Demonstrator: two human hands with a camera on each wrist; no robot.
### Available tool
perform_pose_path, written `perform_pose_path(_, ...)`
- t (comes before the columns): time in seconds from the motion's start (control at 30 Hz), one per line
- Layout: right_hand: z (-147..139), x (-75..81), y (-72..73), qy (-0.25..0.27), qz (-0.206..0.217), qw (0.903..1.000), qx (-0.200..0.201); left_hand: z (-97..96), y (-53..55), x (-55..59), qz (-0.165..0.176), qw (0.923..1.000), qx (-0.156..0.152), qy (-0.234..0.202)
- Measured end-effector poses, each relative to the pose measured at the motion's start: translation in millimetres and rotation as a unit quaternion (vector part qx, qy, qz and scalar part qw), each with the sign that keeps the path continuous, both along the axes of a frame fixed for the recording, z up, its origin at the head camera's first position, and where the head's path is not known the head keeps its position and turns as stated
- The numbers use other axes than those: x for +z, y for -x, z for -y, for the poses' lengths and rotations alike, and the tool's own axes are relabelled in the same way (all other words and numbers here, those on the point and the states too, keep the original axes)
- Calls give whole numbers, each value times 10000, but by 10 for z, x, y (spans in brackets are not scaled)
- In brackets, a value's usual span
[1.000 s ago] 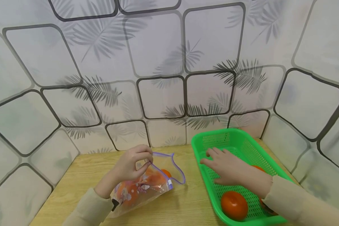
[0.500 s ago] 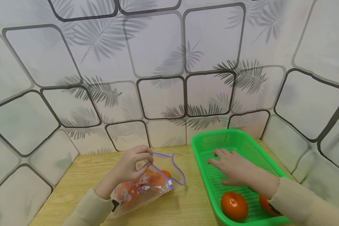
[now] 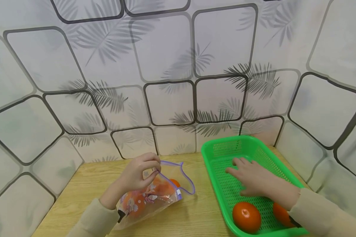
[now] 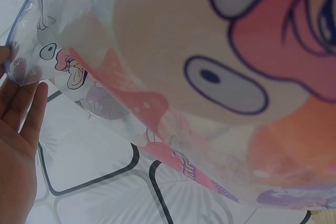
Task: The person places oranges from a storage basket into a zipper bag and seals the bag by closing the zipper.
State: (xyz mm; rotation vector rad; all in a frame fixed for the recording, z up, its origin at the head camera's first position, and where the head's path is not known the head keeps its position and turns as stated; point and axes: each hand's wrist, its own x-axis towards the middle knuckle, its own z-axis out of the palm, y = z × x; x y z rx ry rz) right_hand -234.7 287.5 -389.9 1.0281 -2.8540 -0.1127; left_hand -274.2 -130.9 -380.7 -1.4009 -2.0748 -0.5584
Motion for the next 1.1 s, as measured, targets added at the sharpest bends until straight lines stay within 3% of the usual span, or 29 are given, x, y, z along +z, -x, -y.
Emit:
perform_pose_path(0.4,-201,-107,40,-119,-25,9997,-227,4,13,-14,32,10000,61,47)
perform_pose_path(0.8,-372,-175,98,102,287,9972,-686,6,4,-5,32,10000,52,50)
perform_pose_path(1.1,-503,-205,142,121,327,9965,-756,3,-3,-9,-35,10000,-13,19)
